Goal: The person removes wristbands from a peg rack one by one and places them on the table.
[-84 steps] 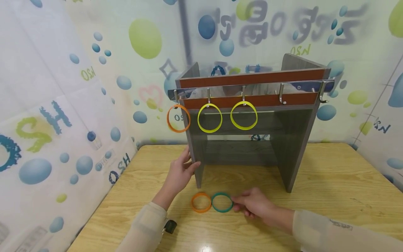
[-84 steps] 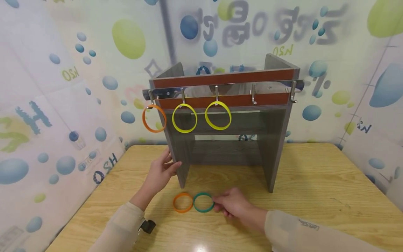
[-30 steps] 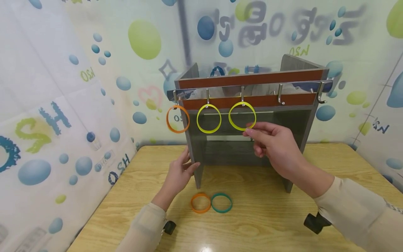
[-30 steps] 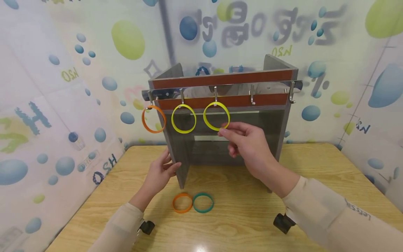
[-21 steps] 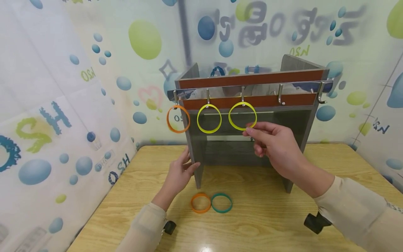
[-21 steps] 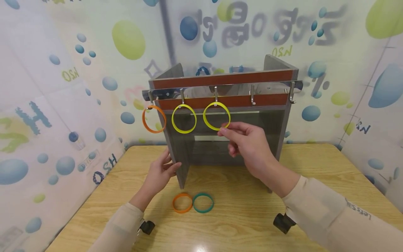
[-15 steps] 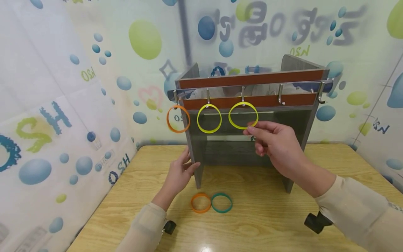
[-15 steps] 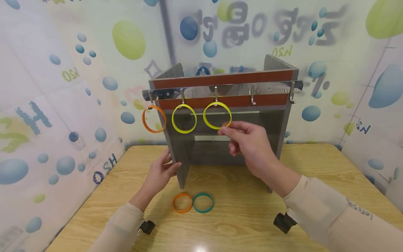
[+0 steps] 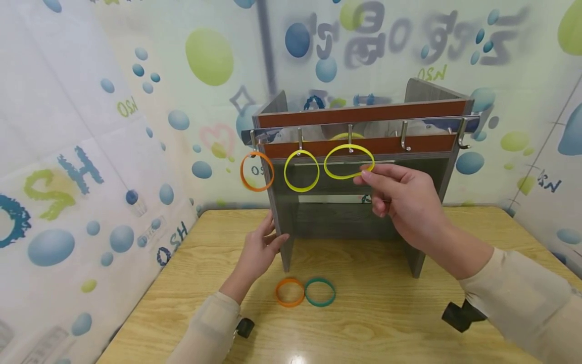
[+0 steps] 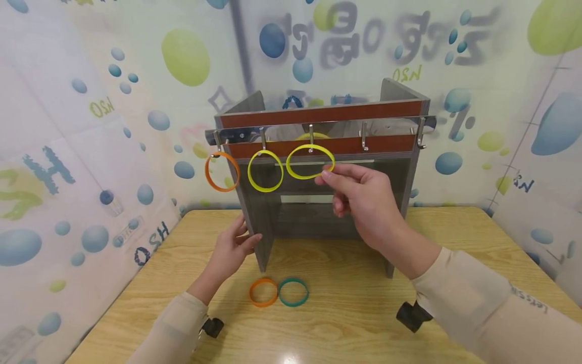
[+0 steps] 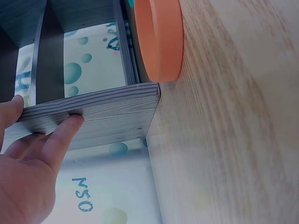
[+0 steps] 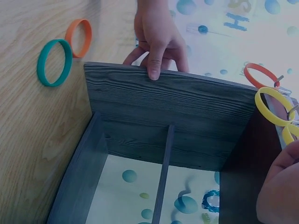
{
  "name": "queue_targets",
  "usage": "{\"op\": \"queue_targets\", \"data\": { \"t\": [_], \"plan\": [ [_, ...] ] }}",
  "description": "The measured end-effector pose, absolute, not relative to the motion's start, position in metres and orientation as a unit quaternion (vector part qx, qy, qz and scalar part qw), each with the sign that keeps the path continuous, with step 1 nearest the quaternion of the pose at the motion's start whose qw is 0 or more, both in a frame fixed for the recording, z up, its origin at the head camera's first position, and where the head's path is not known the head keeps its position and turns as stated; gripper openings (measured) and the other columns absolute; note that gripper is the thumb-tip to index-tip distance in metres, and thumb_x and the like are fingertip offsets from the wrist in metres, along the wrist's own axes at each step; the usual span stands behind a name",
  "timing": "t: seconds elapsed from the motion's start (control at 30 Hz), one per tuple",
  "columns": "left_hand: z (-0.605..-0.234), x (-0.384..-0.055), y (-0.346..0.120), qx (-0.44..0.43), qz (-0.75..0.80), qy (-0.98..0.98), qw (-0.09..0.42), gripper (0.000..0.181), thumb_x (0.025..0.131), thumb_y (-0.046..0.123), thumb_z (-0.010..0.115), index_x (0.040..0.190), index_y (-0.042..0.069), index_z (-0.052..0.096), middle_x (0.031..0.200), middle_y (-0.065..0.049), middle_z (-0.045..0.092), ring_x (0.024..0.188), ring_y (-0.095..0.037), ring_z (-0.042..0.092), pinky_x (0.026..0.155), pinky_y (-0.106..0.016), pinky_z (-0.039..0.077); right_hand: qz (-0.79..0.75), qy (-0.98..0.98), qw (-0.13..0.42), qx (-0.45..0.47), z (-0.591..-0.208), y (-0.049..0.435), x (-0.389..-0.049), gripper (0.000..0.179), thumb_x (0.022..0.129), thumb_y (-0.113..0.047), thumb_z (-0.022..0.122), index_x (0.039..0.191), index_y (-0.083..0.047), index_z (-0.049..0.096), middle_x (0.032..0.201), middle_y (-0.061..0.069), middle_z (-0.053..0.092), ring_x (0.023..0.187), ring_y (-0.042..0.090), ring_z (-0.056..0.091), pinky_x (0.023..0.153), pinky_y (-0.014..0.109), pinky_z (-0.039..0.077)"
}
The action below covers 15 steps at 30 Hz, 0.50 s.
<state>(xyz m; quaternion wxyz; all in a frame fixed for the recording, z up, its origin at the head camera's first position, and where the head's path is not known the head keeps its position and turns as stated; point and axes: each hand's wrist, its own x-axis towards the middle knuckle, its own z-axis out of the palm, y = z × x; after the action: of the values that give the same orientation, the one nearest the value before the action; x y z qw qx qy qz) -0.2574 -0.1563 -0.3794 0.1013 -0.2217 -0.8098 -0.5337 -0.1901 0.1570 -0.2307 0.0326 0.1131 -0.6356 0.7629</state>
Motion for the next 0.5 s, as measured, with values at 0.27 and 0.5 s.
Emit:
{"op": "queue_targets", "data": {
  "t": [0.27,0.5],
  "plan": [
    [-0.3799,-0.2566,-0.1561,-0.221,-0.528,-0.813,0.108,0.08,0.103,0.008,0.07,0.168,0.037,0.033,0.157,-0.016,0.058,0.122,-0.045,0.071,0.084,-0.04,0.069,0.761,-0.636,0.033,0.126,-0.2256,0.1565,-0.1849,0.038,0.1,-0.026,0.077,0.129,-0.002,0.068,0.1,-0.001,0.08,0.057,0.012,0.05,0.055,0.026,0.046],
    [-0.3794,-0.2555,-0.1555,-0.224,-0.528,-0.812,0.112,0.079,0.104,0.007,0.069,0.168,0.036,0.033,0.158,-0.016,0.057,0.122,-0.045,0.071,0.083,-0.039,0.069,0.758,-0.639,0.035,0.127,-0.2274,0.1587,-0.183,0.036,0.101,-0.025,0.076,0.128,-0.002,0.068,0.098,-0.001,0.081,0.056,0.012,0.05,0.054,0.026,0.044]
  ]
}}
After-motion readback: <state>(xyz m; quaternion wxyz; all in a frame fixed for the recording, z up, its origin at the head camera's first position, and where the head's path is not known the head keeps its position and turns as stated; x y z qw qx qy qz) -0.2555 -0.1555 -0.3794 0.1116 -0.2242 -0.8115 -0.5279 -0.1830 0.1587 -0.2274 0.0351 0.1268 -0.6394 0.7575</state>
